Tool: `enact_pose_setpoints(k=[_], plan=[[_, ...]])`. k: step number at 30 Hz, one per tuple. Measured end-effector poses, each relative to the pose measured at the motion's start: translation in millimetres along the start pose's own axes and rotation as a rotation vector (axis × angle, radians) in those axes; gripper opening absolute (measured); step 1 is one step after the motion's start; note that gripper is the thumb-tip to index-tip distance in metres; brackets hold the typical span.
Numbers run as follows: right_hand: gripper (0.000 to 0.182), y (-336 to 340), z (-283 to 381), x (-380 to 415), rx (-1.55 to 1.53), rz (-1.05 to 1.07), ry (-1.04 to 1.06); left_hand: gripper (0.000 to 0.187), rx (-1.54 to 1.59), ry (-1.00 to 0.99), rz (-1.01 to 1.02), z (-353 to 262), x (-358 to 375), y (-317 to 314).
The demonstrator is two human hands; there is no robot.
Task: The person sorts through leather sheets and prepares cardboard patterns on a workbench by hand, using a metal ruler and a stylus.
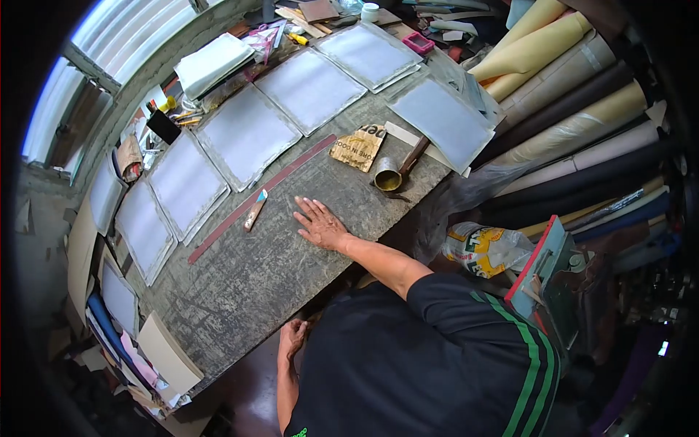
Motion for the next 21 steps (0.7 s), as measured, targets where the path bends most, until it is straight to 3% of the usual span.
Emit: enact_pose_setpoints(k=[2, 4, 6, 8, 9, 11, 12, 15, 21], plan=[[0.051, 4, 2, 11, -0.008, 0.026, 0.001, 0.03, 0.381, -0.019, 0.061, -30, -6, 22], [0.053, 6, 9, 24, -0.041, 0.046, 0.002, 0.03, 0.251, -0.08, -0.072, -63, -12, 63], [0.052, 12, 13, 37, -0.076, 0.036, 0.002, 0.024, 0.257, -0.198, -0.375, -62, -29, 90], [0.052, 17, 17, 52, -0.073, 0.04, -0.015, 0.037, -0.034, -0.257, -0.566, -23, -62, 106], [0.052, 18, 20, 58, -0.061, 0.032, -0.025, 0.037, -0.028, -0.246, -0.592, -10, -69, 109], [0.052, 21, 26, 70, -0.053, 0.03, -0.029, 0.062, -0.427, -0.087, -0.714, 9, -81, 113], [0.052, 23, 27, 76, -0.048, 0.029, -0.06, 0.062, -0.417, -0.078, -0.73, 19, -84, 110], [0.053, 21, 31, 91, -0.087, 0.071, -0.153, 0.081, -0.274, 0.022, -0.526, 43, -83, 99], [0.06, 18, 41, 94, -0.076, -0.009, -0.24, 0.084, -0.229, 0.11, -0.563, 40, -91, 97]])
Point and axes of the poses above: each hand's wrist, its own x-axis away from the middle knuckle, its own y-axis out of the back of the hand, z = x × y, the point moved 3 cm from there along -x, towards the middle knuckle
